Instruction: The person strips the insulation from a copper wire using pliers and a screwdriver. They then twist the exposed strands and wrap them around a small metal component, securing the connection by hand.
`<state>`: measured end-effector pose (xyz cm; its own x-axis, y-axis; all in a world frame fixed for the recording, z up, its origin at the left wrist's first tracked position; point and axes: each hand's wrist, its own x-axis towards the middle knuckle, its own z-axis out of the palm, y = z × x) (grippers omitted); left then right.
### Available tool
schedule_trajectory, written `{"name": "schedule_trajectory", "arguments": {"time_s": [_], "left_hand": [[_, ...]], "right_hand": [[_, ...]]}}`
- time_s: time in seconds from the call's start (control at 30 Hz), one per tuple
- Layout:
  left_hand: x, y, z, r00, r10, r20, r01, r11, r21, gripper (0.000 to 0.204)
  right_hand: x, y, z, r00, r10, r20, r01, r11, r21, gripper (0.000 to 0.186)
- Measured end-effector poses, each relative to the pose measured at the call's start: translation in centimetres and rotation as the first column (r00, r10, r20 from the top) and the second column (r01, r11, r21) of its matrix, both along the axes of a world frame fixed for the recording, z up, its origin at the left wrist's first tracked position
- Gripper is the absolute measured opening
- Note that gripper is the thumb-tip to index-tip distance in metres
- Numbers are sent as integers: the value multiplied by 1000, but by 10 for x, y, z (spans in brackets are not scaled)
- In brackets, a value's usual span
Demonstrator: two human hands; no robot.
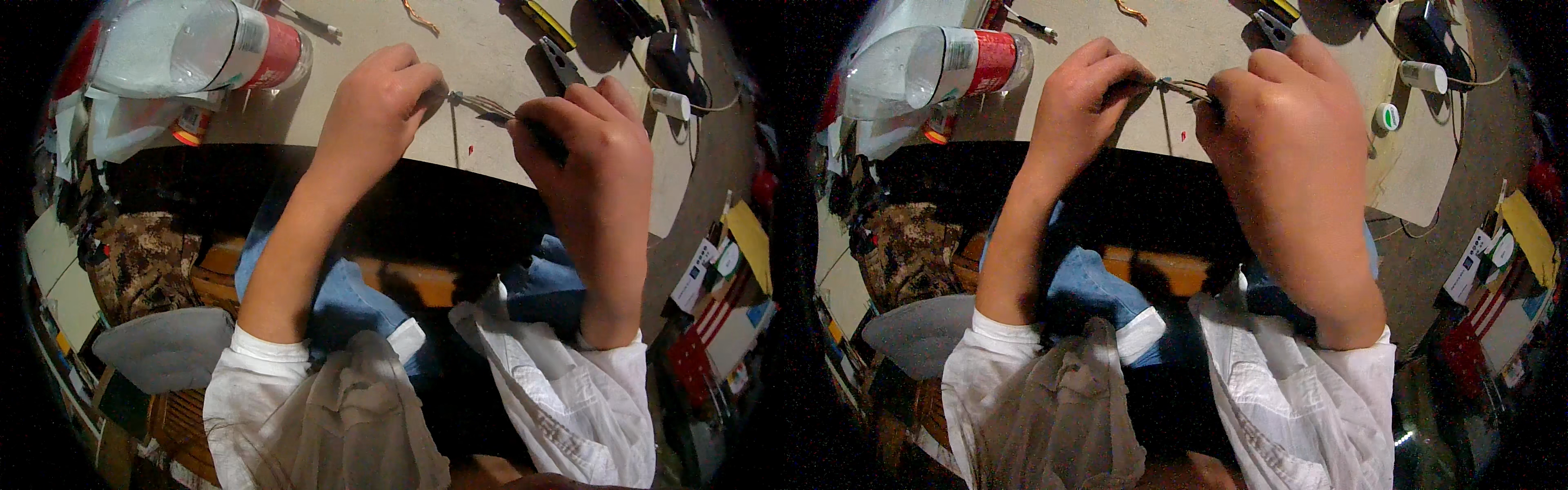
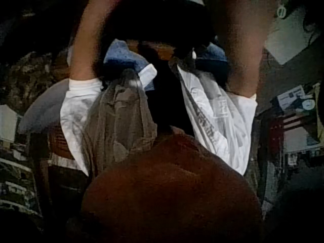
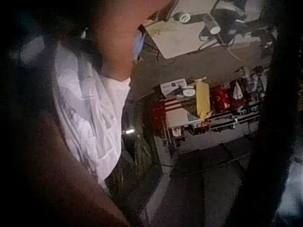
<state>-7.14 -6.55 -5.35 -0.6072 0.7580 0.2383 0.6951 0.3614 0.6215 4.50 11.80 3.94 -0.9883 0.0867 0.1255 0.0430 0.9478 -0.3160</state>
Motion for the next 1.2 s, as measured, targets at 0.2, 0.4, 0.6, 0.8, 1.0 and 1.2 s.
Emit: {"name": "schedule_trajectory", "arguments": {"time_s": [0.2, 0.4, 0.6, 0.8, 1.0, 1.2], "left_hand": [[-3, 1, -3, 1000, -22, -4, 21, 1000, -2, 15], [-5, 0, 0, 999, -31, -44, 30, 999, -21, 16], [-6, -4, 6, 999, -40, 3, 40, 998, -56, 16], [-10, -5, 7, 998, -67, 9, 68, 996, -56, 15], [-15, -7, 9, 994, -111, -5, 111, 993, -49, 15], [-14, 3, 0, 984, -181, -6, 181, 983, -11, 17]], "right_hand": [[-11, 7, -2, 999, 43, 1, -43, 999, -20, 13], [-21, 26, 0, 995, 61, 84, -47, 985, -166, 15], [-25, 42, -12, 991, 82, 104, -53, 966, -254, 16], [-31, 50, -17, 985, 121, 126, -79, 952, -297, 18], [-35, 53, -23, 975, 216, 57, -194, 946, -258, 17], [-31, 15, -41, 896, 385, 220, -308, 897, -317, 14]]}}
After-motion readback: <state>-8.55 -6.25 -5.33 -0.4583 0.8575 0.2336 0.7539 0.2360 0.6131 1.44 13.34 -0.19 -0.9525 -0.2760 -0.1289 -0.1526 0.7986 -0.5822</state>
